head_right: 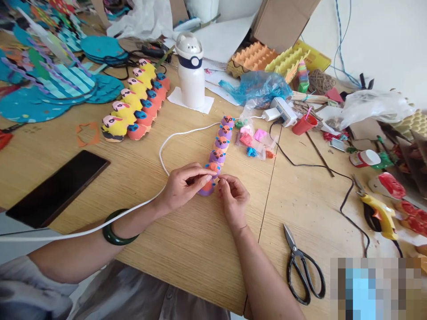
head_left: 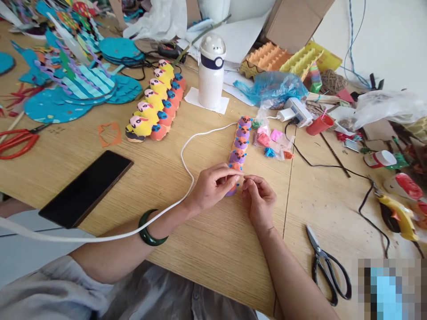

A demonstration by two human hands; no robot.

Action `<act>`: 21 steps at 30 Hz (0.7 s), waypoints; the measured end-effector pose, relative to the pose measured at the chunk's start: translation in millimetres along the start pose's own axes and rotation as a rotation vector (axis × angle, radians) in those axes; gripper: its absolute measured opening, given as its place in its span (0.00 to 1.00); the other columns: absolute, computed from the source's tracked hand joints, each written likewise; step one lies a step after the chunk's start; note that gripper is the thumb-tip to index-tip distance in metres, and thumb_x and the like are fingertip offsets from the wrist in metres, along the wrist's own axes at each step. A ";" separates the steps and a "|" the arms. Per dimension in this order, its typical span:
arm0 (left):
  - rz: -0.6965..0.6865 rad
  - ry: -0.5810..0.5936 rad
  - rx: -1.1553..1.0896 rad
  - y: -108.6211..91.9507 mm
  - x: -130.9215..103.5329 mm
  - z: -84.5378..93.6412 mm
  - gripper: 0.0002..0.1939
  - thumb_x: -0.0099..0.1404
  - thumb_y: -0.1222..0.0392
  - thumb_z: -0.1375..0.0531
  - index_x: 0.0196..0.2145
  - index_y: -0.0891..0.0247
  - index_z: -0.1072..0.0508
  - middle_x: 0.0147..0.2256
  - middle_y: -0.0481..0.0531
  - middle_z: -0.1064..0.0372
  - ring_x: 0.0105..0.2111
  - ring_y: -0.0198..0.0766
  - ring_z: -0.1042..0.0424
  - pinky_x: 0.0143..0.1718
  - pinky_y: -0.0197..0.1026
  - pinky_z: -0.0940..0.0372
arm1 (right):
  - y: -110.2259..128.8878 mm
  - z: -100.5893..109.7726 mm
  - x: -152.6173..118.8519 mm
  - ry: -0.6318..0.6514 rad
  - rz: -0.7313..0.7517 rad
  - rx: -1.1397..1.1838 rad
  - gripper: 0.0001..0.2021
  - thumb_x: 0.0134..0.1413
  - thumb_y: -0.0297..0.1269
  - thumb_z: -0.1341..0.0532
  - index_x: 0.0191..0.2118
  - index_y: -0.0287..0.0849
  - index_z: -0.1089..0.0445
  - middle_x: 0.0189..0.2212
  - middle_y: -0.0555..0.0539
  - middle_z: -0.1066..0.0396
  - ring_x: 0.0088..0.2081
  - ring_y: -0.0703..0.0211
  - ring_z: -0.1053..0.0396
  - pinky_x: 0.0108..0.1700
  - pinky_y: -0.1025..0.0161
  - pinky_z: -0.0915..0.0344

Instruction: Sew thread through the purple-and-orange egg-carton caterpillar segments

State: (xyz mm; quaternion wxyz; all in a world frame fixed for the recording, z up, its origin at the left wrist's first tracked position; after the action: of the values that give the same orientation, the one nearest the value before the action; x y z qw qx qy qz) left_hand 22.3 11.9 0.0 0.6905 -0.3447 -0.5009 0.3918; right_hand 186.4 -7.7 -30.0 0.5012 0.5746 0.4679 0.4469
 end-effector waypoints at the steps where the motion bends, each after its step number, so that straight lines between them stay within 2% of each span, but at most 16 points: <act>1: 0.007 0.004 -0.011 -0.1 -0.1 -0.1 0.08 0.72 0.62 0.39 0.42 0.63 0.18 0.35 0.52 0.23 0.34 0.32 0.26 0.35 0.33 0.34 | -0.2 0.3 -0.3 0.004 0.004 0.001 0.08 0.59 0.44 0.32 0.38 0.47 0.21 0.24 0.53 0.28 0.23 0.65 0.35 0.27 0.65 0.36; 7: 0.066 0.043 -0.035 -5.7 -0.4 -1.3 0.12 0.74 0.58 0.40 0.35 0.65 0.20 0.31 0.51 0.25 0.31 0.33 0.27 0.34 0.34 0.34 | -1.1 2.4 -2.6 0.044 0.069 -0.041 0.08 0.61 0.44 0.33 0.41 0.51 0.19 0.26 0.52 0.29 0.24 0.64 0.37 0.28 0.63 0.37; 12: 0.161 0.099 -0.144 -3.0 -0.5 -3.1 0.10 0.70 0.57 0.37 0.39 0.66 0.18 0.35 0.54 0.21 0.33 0.36 0.25 0.34 0.36 0.33 | -2.5 2.4 -4.2 0.119 0.103 -0.012 0.07 0.61 0.42 0.33 0.43 0.53 0.18 0.26 0.53 0.32 0.25 0.66 0.41 0.27 0.64 0.41; 16: 0.250 0.113 -0.214 2.9 -1.1 -4.3 0.12 0.70 0.56 0.38 0.37 0.67 0.18 0.33 0.53 0.23 0.31 0.35 0.27 0.32 0.35 0.35 | -4.6 1.5 -4.9 0.141 0.075 0.040 0.12 0.63 0.42 0.34 0.50 0.53 0.20 0.26 0.53 0.32 0.24 0.67 0.40 0.25 0.66 0.41; 18: 0.264 0.108 -0.197 3.2 -0.9 -3.5 0.12 0.70 0.56 0.38 0.36 0.67 0.18 0.32 0.52 0.23 0.30 0.34 0.28 0.32 0.35 0.36 | -4.0 0.8 -5.1 0.143 0.103 0.059 0.13 0.63 0.42 0.35 0.52 0.53 0.21 0.26 0.53 0.32 0.24 0.67 0.38 0.25 0.66 0.40; 21: 0.231 0.092 -0.128 0.3 0.1 -1.2 0.12 0.70 0.57 0.38 0.36 0.68 0.18 0.31 0.52 0.24 0.29 0.32 0.31 0.31 0.35 0.39 | -1.0 -0.5 -5.1 0.120 0.164 0.032 0.11 0.62 0.40 0.34 0.49 0.53 0.21 0.27 0.53 0.31 0.24 0.67 0.38 0.25 0.66 0.39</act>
State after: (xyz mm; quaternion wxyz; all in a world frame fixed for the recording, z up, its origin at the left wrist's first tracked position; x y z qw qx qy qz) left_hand 23.5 12.1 -0.6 0.6395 -0.4610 -0.4500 0.4195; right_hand 185.0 -12.7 -31.2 0.4246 0.5913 0.4554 0.5124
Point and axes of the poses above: each hand's wrist, its own x-axis towards the middle knuckle, its own z-axis out of the back of the hand, y = z × x, the point moved 2 cm from there along x, towards the middle knuckle
